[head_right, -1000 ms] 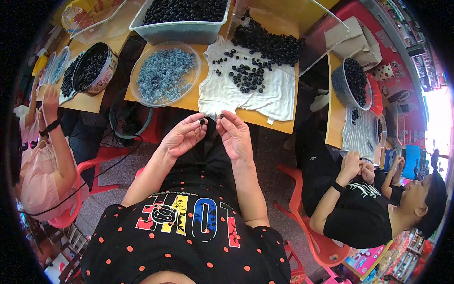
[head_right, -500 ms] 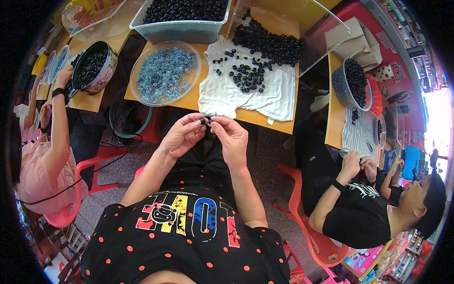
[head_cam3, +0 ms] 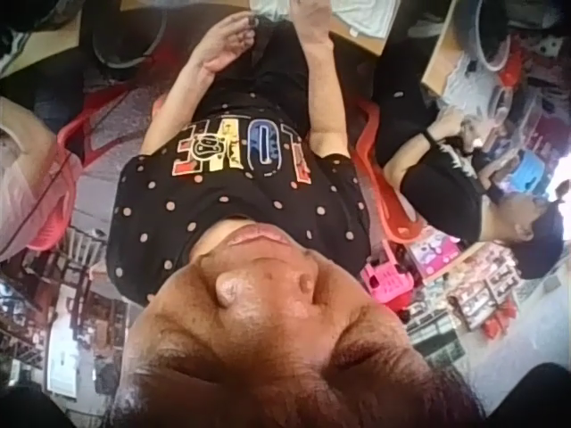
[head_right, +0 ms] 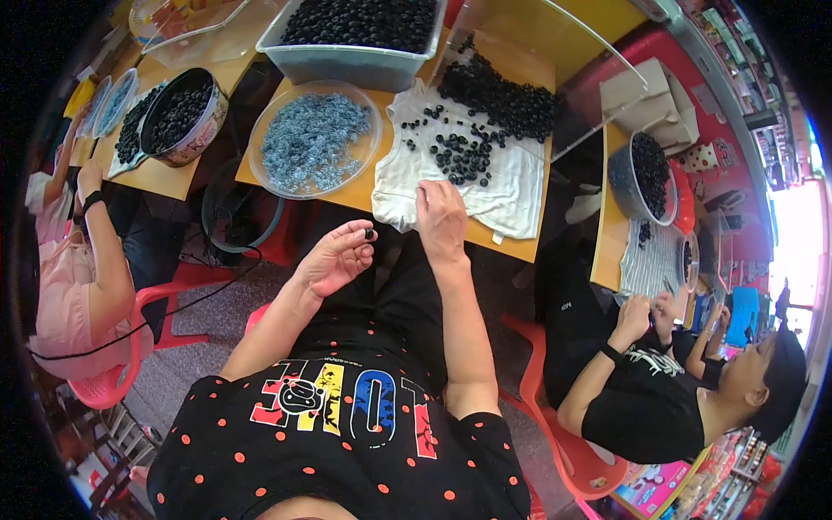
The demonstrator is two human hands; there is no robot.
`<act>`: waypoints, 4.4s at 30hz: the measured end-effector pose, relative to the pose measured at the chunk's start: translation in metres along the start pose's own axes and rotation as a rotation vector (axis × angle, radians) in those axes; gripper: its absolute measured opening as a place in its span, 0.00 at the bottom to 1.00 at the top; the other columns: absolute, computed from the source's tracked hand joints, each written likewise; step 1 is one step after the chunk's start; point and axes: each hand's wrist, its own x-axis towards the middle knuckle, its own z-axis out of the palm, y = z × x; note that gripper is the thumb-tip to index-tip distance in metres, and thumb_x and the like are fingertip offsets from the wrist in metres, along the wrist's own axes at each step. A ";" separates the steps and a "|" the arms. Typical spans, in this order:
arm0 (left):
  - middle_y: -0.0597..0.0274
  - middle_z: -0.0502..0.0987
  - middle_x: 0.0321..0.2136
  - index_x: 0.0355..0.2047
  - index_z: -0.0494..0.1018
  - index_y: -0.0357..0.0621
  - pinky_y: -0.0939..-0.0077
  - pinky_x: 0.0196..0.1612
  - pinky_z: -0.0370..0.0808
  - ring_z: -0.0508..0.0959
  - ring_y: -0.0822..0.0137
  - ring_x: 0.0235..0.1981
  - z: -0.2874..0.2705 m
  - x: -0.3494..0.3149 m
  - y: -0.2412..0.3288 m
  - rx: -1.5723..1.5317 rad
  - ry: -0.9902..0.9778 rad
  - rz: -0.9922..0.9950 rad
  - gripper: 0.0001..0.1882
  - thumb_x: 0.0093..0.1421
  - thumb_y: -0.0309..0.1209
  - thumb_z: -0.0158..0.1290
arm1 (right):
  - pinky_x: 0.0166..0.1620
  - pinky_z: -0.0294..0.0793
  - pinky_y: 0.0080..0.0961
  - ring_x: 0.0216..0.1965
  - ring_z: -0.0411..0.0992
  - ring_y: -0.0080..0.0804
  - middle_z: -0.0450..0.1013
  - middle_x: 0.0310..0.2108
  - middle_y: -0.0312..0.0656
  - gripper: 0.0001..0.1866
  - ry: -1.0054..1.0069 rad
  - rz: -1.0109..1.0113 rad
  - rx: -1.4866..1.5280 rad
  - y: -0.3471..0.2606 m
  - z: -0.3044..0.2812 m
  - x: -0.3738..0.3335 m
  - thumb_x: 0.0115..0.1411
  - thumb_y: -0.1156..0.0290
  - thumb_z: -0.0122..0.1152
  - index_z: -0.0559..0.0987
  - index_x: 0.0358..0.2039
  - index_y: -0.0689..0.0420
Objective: The person sorts and cleans small black beads on a white cloth by hand.
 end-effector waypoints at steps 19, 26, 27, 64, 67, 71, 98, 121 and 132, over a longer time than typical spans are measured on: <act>0.63 0.81 0.37 0.44 0.76 0.44 0.80 0.38 0.77 0.78 0.75 0.33 -0.050 0.002 0.002 -0.114 -0.071 -0.100 0.10 0.62 0.28 0.59 | 0.46 0.67 0.36 0.40 0.71 0.40 0.79 0.33 0.36 0.05 -0.444 -0.211 -0.173 -0.054 0.054 0.102 0.53 0.66 0.68 0.85 0.30 0.51; 0.64 0.81 0.36 0.44 0.76 0.45 0.80 0.38 0.78 0.78 0.75 0.33 -0.052 0.001 0.010 -0.159 -0.050 -0.051 0.10 0.62 0.28 0.59 | 0.45 0.68 0.39 0.40 0.73 0.41 0.79 0.30 0.38 0.06 -0.533 -0.158 -0.292 -0.061 0.080 0.105 0.51 0.64 0.69 0.86 0.28 0.50; 0.64 0.81 0.36 0.43 0.76 0.45 0.80 0.38 0.78 0.78 0.75 0.33 -0.052 0.001 0.009 -0.164 -0.043 -0.054 0.10 0.62 0.28 0.59 | 0.45 0.68 0.40 0.39 0.73 0.42 0.79 0.30 0.39 0.06 -0.537 -0.163 -0.287 -0.062 0.080 0.104 0.51 0.64 0.69 0.86 0.28 0.50; 0.62 0.79 0.37 0.46 0.74 0.41 0.77 0.44 0.79 0.79 0.71 0.37 0.018 -0.006 0.040 -0.120 -0.021 0.239 0.11 0.63 0.26 0.57 | 0.41 0.71 0.14 0.35 0.73 0.20 0.78 0.33 0.39 0.09 -0.287 0.621 1.438 -0.077 0.000 0.031 0.64 0.74 0.61 0.81 0.43 0.65; 0.64 0.80 0.36 0.45 0.75 0.40 0.78 0.43 0.80 0.80 0.73 0.36 0.028 -0.004 0.037 -0.112 0.004 0.267 0.10 0.63 0.25 0.57 | 0.44 0.71 0.15 0.38 0.74 0.19 0.78 0.36 0.38 0.09 -0.244 0.535 1.284 -0.085 -0.010 0.017 0.64 0.76 0.61 0.82 0.42 0.64; 0.64 0.80 0.36 0.45 0.76 0.40 0.79 0.43 0.79 0.79 0.74 0.36 0.034 -0.006 0.030 -0.091 0.020 0.260 0.10 0.63 0.25 0.57 | 0.44 0.71 0.14 0.38 0.73 0.18 0.77 0.39 0.37 0.08 -0.236 0.448 1.072 -0.083 -0.015 0.007 0.63 0.80 0.61 0.82 0.42 0.64; 0.57 0.79 0.39 0.48 0.72 0.37 0.77 0.41 0.80 0.79 0.69 0.36 0.004 -0.001 -0.006 -0.140 0.055 -0.079 0.13 0.63 0.24 0.56 | 0.43 0.73 0.28 0.38 0.74 0.37 0.76 0.39 0.44 0.12 -0.075 0.175 0.089 0.019 0.007 -0.001 0.55 0.75 0.66 0.82 0.41 0.59; 0.63 0.79 0.38 0.44 0.74 0.41 0.78 0.44 0.80 0.79 0.74 0.37 0.035 0.012 0.012 0.027 0.002 0.097 0.09 0.64 0.25 0.56 | 0.37 0.73 0.18 0.31 0.73 0.20 0.78 0.33 0.37 0.10 -0.002 0.288 0.670 -0.066 -0.042 -0.026 0.52 0.83 0.70 0.83 0.35 0.62; 0.67 0.78 0.35 0.43 0.75 0.41 0.80 0.43 0.78 0.78 0.75 0.36 0.033 0.010 0.009 0.101 0.061 0.086 0.08 0.63 0.26 0.57 | 0.36 0.74 0.19 0.31 0.74 0.22 0.78 0.33 0.38 0.10 -0.039 0.256 0.619 -0.073 -0.044 -0.027 0.50 0.83 0.71 0.84 0.35 0.60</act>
